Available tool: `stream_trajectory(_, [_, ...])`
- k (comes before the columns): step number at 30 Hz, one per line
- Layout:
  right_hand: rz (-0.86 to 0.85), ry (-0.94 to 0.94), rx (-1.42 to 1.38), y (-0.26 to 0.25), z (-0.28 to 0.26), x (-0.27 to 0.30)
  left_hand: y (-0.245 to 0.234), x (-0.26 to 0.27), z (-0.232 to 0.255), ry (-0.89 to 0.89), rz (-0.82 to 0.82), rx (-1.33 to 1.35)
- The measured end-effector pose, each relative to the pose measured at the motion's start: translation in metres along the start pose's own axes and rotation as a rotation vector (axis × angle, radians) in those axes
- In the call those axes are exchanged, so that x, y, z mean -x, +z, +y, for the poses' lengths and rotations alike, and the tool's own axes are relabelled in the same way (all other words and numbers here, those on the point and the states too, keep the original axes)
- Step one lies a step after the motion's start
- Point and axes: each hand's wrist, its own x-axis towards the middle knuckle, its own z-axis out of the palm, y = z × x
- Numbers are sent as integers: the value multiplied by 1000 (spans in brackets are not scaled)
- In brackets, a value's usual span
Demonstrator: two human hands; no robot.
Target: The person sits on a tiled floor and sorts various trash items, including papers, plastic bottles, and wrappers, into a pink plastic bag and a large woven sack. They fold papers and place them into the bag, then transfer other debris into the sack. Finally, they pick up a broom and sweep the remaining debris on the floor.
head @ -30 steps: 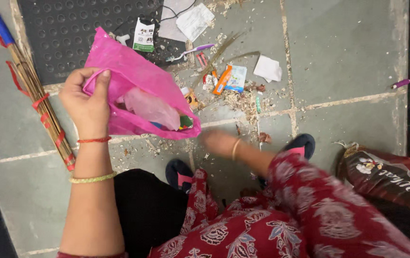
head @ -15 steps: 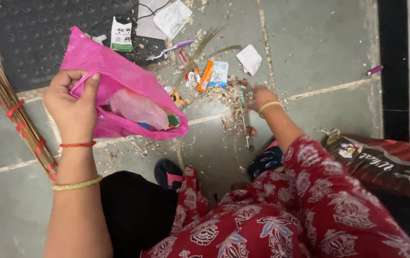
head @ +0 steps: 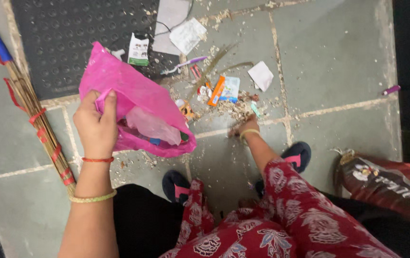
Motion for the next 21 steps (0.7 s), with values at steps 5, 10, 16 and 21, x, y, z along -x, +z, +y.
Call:
stream_trajectory(5, [-3, -341, -26, -6, -108, -56, -29, -5, -14, -1, 145, 115])
stream_trajectory(10, [80, -473, 196, -74, -139, -69, -72, -5, 1, 49, 329, 102])
stream_trajectory(16, [278, -228, 268, -162, -112, -76, -92, 0, 19, 46, 399, 11])
stream_trajectory(21, [0, -100, 160, -132, -164, -55, -36, -7, 2, -126, 163, -28])
